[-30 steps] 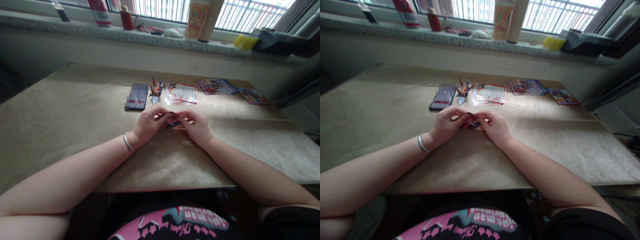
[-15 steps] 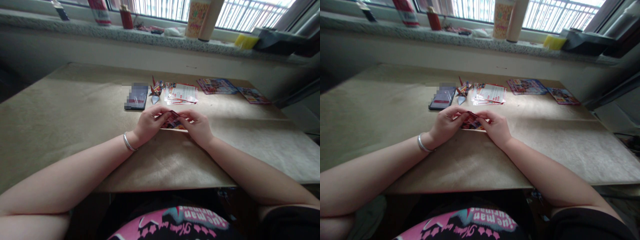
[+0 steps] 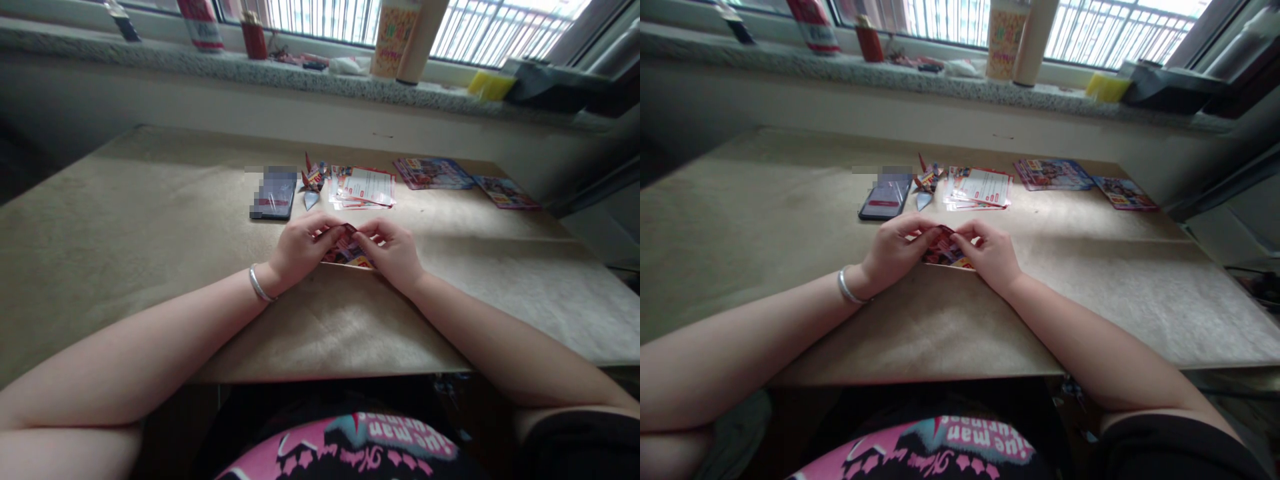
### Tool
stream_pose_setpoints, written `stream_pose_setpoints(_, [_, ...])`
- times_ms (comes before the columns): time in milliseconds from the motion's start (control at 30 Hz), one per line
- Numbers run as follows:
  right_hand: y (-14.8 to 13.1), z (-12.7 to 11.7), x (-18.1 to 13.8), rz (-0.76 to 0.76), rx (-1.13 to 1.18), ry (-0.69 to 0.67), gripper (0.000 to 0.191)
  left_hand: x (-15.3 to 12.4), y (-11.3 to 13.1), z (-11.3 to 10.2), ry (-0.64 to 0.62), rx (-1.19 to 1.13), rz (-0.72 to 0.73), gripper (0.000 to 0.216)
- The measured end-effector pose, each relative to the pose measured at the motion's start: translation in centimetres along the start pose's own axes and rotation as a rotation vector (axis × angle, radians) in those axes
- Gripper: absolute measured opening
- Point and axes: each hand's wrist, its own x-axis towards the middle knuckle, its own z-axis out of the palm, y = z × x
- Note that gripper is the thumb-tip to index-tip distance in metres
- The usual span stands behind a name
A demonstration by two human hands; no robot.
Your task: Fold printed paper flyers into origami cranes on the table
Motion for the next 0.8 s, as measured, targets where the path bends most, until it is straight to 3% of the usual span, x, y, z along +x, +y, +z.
stream_pose_setpoints(200, [0.3, 0.2, 0.6, 0.027, -0.033, -0.072, 0.021, 0.0, -0.6, 0.1, 0.011, 0.040, -0.048, 0.023])
stream_pose_setpoints(367, [-0.4, 0.6, 2.3, -0.035, -0.049, -0.092, 0.015, 0.1, -1.2, 0.0, 0.014, 0.065, -0.052, 0.018])
stream_pose_setpoints(533, [-0.8, 1.2, 4.2, -0.006, -0.052, -0.142, 0.013, 0.2, -2.1, -0.2, 0.020, -0.041, -0.191, 0.026])
stream_pose_setpoints(700, [-0.5, 1.4, 5.4, 0.045, -0.163, -0.235, 0.011, 0.5, -2.6, -0.3, -0.085, 0.068, -0.263, 0.022])
stream_pose_setpoints(800, [0.8, 1.2, 6.3, 0.132, -0.204, -0.241, 0.011, 0.7, -2.6, -0.3, -0.189, 0.194, -0.228, 0.041])
